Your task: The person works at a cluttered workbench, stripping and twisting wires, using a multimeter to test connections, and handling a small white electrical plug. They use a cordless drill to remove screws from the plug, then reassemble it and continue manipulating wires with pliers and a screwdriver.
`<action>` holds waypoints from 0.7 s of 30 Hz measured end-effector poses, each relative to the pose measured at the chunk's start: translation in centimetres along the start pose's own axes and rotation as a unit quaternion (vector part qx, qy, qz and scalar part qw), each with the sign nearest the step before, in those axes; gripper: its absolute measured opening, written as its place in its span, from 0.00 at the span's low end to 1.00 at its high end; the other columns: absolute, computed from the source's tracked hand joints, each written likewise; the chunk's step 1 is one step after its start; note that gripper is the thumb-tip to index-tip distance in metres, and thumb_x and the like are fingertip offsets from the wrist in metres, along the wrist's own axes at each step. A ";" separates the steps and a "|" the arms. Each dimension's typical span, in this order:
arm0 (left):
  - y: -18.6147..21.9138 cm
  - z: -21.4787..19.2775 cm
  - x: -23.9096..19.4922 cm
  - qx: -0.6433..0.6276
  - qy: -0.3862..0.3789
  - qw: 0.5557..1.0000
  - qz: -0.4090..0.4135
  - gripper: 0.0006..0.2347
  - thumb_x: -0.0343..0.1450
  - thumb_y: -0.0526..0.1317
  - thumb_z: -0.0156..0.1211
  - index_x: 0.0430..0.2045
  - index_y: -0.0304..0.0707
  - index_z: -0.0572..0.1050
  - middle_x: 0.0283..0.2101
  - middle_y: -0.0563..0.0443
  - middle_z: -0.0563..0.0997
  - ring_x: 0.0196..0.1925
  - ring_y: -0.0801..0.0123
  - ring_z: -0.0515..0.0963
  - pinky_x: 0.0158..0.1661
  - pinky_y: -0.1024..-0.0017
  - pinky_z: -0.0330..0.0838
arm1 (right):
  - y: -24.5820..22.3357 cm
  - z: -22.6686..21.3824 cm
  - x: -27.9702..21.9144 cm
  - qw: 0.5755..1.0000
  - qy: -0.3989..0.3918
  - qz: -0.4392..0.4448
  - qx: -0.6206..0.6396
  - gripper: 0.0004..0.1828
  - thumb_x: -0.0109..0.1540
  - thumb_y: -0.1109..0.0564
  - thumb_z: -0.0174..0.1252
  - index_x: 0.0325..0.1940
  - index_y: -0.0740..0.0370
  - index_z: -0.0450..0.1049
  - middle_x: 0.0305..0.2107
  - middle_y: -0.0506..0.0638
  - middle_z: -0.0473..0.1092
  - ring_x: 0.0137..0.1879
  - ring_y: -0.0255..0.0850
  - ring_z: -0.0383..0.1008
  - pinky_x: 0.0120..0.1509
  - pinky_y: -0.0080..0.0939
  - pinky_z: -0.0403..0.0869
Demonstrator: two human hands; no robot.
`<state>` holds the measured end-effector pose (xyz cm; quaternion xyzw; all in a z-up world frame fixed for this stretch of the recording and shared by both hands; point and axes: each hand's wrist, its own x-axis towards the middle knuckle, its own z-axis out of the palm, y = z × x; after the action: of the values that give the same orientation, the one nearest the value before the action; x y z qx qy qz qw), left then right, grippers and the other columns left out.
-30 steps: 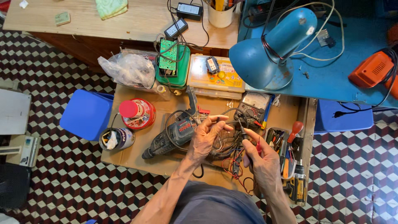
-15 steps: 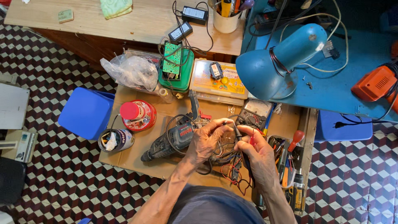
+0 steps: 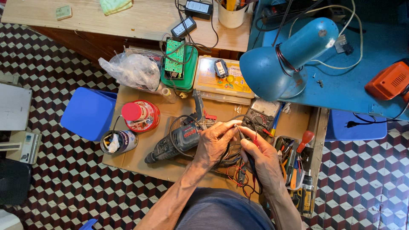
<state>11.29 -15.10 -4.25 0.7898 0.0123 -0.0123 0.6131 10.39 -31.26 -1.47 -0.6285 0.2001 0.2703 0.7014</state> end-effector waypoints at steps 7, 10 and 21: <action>-0.8 0.3 -0.3 0.005 0.005 0.999 0.035 0.11 0.73 0.33 0.61 0.50 0.43 0.80 0.38 0.51 0.83 0.40 0.73 0.83 0.41 0.75 0.77 | 0.4 -0.3 -0.1 1.000 -0.018 -0.001 0.010 0.25 0.64 0.53 0.53 0.67 0.53 0.73 0.14 0.40 0.59 0.17 0.26 0.52 0.20 0.28 0.50; -0.7 0.4 -0.3 0.003 0.006 1.000 0.022 0.11 0.73 0.33 0.61 0.49 0.43 0.81 0.39 0.50 0.83 0.41 0.71 0.84 0.42 0.73 0.77 | 0.5 -0.2 0.0 1.000 -0.017 -0.002 0.020 0.26 0.64 0.54 0.53 0.68 0.53 0.72 0.15 0.40 0.60 0.17 0.26 0.53 0.20 0.28 0.51; -0.6 0.9 0.8 0.030 -0.006 0.999 0.024 0.10 0.73 0.34 0.61 0.47 0.43 0.81 0.42 0.48 0.84 0.43 0.67 0.85 0.43 0.72 0.78 | 0.7 -1.2 1.3 1.000 -0.026 -0.016 0.004 0.26 0.65 0.54 0.52 0.68 0.55 0.71 0.15 0.41 0.60 0.18 0.26 0.54 0.20 0.28 0.53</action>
<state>12.07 -15.77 -5.10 0.8076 -0.0106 -0.0030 0.5896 11.02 -32.26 -3.02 -0.6217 0.1731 0.2748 0.7128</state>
